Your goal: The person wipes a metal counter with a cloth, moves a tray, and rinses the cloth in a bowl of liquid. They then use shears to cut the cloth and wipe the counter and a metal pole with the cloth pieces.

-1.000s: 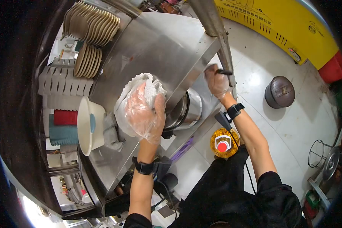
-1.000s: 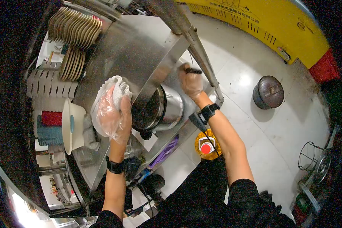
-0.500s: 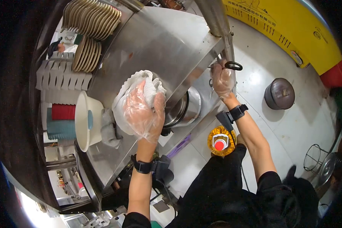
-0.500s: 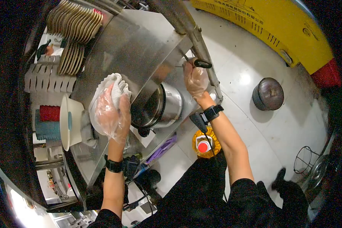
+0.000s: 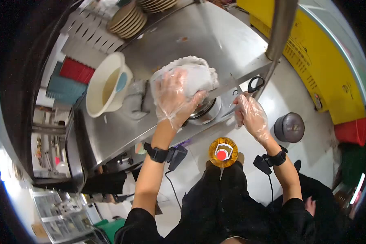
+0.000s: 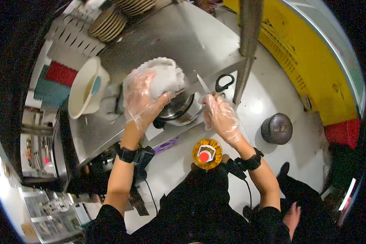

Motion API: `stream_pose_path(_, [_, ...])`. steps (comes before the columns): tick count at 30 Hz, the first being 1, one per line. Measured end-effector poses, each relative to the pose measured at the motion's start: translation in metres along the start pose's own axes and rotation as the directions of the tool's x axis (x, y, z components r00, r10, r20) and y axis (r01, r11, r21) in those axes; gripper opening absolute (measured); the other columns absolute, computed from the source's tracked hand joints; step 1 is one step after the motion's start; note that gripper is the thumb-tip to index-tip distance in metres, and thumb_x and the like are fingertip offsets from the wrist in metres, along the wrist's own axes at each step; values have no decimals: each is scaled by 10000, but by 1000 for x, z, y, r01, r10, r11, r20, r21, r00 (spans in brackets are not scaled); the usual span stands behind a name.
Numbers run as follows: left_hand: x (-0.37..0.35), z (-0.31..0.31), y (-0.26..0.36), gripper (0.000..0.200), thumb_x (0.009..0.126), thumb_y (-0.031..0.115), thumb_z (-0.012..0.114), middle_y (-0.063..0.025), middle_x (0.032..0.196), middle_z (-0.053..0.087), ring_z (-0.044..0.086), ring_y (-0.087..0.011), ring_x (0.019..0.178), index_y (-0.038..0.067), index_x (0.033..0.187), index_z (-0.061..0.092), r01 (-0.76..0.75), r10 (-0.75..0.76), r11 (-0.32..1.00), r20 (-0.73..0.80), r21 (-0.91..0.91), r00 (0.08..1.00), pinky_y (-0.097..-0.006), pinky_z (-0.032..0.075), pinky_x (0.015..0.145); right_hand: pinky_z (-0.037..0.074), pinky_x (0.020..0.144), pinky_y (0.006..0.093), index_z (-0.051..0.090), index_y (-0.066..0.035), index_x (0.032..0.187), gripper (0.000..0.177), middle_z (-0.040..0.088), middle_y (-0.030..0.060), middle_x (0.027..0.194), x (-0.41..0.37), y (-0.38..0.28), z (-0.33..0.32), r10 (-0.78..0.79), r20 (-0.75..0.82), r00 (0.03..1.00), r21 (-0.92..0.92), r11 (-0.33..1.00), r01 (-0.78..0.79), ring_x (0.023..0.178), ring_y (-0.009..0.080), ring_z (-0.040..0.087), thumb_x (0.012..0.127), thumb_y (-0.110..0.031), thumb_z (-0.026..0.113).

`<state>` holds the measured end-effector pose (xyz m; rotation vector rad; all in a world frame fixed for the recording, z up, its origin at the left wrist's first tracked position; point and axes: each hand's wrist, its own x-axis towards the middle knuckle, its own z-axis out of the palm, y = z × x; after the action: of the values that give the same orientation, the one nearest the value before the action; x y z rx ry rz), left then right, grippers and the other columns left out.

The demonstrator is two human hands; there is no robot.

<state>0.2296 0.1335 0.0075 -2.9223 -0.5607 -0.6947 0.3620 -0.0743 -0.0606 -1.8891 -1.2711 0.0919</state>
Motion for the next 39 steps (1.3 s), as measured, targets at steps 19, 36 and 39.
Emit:
stream_pose_path(19, [-149,-113,-26,479,1021,332,521,-76,1333,544,525,-188,1167,38,1394,457,217,-848,-146,235,-965,476,-355,414,1020,448,585,281,521,-23,1048,258,481,26,560,36,-161,34,-306,368,878,562,825,52,475,144,492,1035,-255,411])
stream_pose_path(36, [-252,-149,-28,372,993,276,601,-18,1164,631,574,-99,1033,25,1266,571,45,-885,-307,302,-951,355,-277,458,917,471,520,386,530,-10,925,347,555,103,564,31,-281,117,-322,733,599,399,917,4,488,269,570,1024,-324,420])
stream_pose_path(39, [-252,-142,-27,318,991,258,602,-2,1111,640,559,-79,998,33,1217,609,159,-935,-158,200,-975,294,-268,456,881,477,528,470,532,19,920,341,571,177,556,6,-262,162,-727,222,650,219,687,693,504,391,568,998,-306,463])
